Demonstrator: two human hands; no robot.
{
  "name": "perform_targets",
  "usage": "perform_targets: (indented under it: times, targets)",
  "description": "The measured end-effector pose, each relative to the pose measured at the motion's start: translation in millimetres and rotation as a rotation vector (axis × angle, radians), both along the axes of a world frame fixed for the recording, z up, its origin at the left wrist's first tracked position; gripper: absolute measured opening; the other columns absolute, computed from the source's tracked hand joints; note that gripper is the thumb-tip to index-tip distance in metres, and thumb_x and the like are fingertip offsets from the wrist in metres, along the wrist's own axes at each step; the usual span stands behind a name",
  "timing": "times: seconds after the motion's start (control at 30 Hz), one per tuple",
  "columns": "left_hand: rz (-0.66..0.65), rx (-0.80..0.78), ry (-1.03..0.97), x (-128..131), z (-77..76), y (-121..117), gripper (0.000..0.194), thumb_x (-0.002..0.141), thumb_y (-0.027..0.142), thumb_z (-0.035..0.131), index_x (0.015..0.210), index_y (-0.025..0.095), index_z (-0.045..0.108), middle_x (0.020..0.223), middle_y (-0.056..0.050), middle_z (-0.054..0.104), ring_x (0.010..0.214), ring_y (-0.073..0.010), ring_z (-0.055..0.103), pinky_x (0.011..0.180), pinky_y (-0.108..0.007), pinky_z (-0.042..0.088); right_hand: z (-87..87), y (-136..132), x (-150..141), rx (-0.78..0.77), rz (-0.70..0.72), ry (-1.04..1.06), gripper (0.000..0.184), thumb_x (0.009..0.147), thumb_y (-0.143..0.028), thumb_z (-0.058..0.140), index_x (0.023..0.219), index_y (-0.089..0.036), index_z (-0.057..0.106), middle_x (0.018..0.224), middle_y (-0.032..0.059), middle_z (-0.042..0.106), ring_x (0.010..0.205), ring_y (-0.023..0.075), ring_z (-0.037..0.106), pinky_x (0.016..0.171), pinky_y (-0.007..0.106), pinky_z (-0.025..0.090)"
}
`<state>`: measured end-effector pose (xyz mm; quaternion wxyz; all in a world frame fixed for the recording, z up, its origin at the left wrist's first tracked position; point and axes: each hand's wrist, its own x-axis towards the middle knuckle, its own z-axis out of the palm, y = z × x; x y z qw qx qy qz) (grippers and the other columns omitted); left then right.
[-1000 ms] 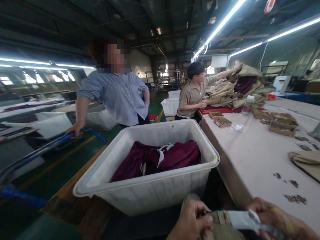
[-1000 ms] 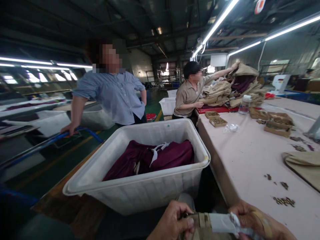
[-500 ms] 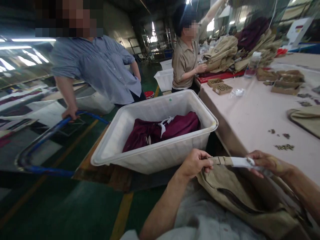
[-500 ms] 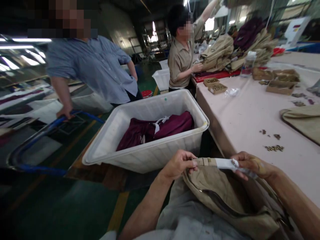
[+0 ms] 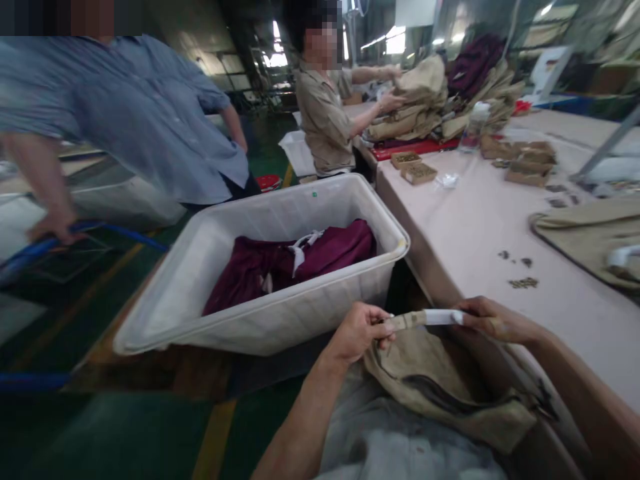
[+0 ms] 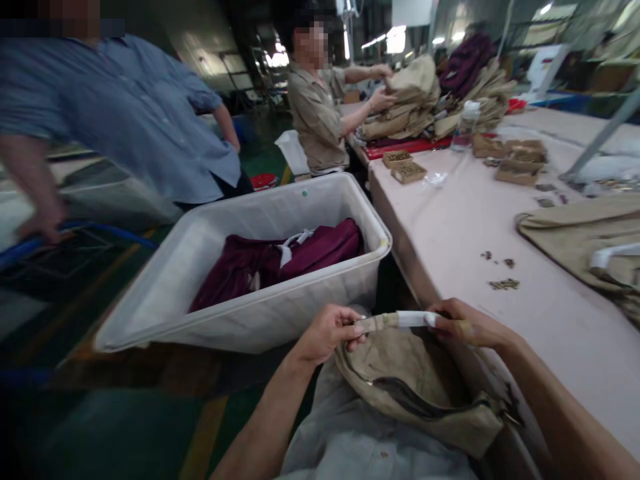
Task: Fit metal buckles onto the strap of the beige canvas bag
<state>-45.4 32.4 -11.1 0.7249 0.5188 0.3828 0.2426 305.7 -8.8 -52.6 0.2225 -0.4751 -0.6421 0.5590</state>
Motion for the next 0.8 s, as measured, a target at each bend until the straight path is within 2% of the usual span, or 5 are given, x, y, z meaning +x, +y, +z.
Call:
perform_targets:
  times: [0.13,0.23,0.37,0.6,0.8]
  targets:
    - [0.001,0.041,0.034,-3.3,-10.3,13.6,0.033,0.076,0.038,0.084,0.083,0.007,0.074,0.071,-0.008,0.071,0.051,-0.0088,0.055,0.051,-0.020,0.040,1.4,6.7,36.8,0.265,-0.407,-0.213,0.043,0.086,-0.052,0.066,0.106,-0.015,0.070,0.082,0.0043,0.072,0.072,0.0174,0.063,0.064,0.026,0.049]
    - [-0.012,0.030,0.014,-4.4,-13.8,18.8,0.032,0.076,0.037,0.084,0.083,0.007,0.074,0.071,-0.007,0.070,0.051,-0.0089,0.053,0.051,-0.021,0.041,-9.5,4.3,86.5,0.334,-0.730,-0.411,0.044,0.082,-0.047,0.060,0.109,-0.014,0.071,0.079,0.0055,0.072,0.069,0.0194,0.063,0.064,0.029,0.048]
    - [-0.003,0.029,0.027,-4.3,-10.7,15.7,0.032,0.077,0.038,0.083,0.081,0.008,0.073,0.070,-0.006,0.069,0.052,-0.0088,0.053,0.053,-0.021,0.040,-23.0,-5.1,141.8,0.366,-0.978,-0.654,0.040,0.073,-0.038,0.059,0.098,-0.012,0.075,0.077,0.0090,0.073,0.072,0.0230,0.063,0.067,0.033,0.046]
    - [-0.008,0.034,0.045,-1.6,-10.7,13.3,0.032,0.078,0.038,0.081,0.086,0.007,0.075,0.069,-0.005,0.068,0.052,-0.0093,0.052,0.054,-0.022,0.039,-26.9,24.4,161.5,0.373,-0.938,-0.810,0.046,0.078,-0.040,0.054,0.105,-0.011,0.078,0.089,0.0108,0.078,0.082,0.0249,0.069,0.076,0.032,0.049]
    - [0.069,0.066,0.081,-5.0,-5.3,0.4,0.035,0.072,0.042,0.082,0.077,0.009,0.070,0.063,-0.005,0.067,0.048,-0.0100,0.052,0.051,-0.023,0.036,-2.9,78.3,135.6,0.344,-0.831,-0.926,0.033,0.081,-0.037,0.056,0.092,-0.017,0.079,0.086,0.0130,0.079,0.090,0.0268,0.073,0.076,0.029,0.049]
